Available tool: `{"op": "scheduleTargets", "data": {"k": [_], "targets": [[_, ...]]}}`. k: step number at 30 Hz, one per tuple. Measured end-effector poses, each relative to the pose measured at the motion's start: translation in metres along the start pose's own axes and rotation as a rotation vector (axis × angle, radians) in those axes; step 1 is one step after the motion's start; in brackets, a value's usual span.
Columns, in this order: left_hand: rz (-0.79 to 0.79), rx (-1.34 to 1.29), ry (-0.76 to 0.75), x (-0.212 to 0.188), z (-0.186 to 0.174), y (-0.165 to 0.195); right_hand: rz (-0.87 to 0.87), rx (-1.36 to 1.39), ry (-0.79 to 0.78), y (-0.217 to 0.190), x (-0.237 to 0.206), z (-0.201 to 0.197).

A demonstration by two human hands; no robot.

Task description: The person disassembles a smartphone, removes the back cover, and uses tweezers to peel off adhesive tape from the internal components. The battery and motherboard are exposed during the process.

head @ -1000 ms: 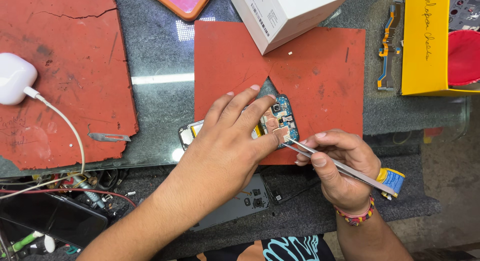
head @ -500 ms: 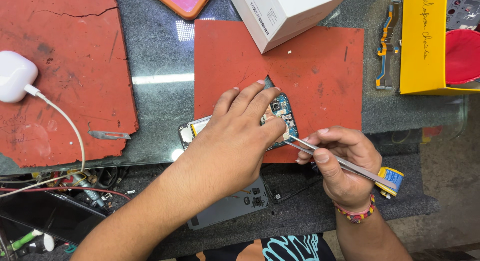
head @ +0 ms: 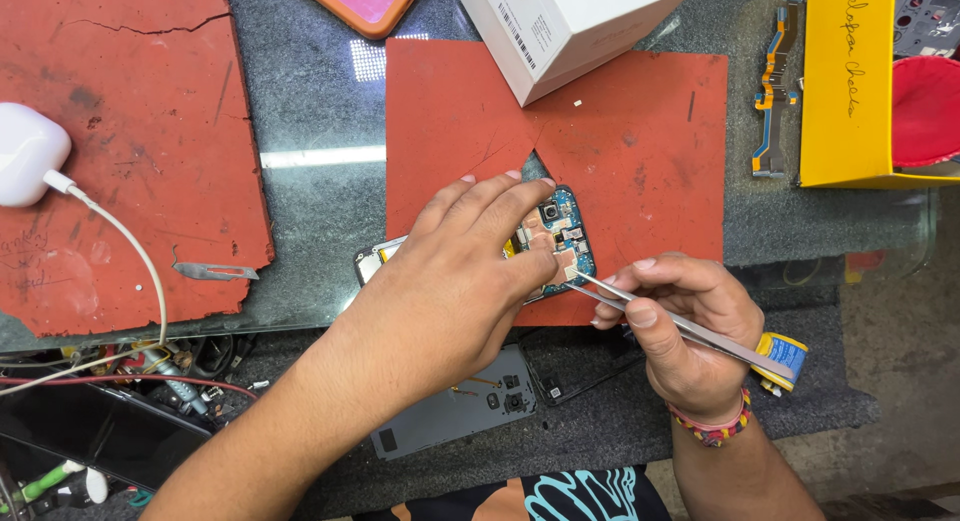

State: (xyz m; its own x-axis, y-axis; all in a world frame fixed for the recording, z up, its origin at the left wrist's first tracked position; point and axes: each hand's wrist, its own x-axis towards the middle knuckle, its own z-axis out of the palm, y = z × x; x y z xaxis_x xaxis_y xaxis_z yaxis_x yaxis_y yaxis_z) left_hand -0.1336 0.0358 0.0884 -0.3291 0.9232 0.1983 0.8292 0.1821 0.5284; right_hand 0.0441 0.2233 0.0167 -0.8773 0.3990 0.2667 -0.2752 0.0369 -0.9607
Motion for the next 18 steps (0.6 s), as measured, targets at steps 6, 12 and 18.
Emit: {"op": "scheduleTargets", "data": {"k": [6,12,18], "targets": [[0.012,-0.009,0.008,-0.001,0.000,0.001,0.006,0.001,-0.006,-0.002,0.000,0.000],[-0.057,0.007,-0.059,0.008,0.004,0.005,0.026,-0.002,0.026,-0.002,-0.003,0.000],[-0.085,-0.004,-0.086,0.016,0.007,0.008,0.028,0.028,0.024,-0.002,-0.003,-0.001]]}}
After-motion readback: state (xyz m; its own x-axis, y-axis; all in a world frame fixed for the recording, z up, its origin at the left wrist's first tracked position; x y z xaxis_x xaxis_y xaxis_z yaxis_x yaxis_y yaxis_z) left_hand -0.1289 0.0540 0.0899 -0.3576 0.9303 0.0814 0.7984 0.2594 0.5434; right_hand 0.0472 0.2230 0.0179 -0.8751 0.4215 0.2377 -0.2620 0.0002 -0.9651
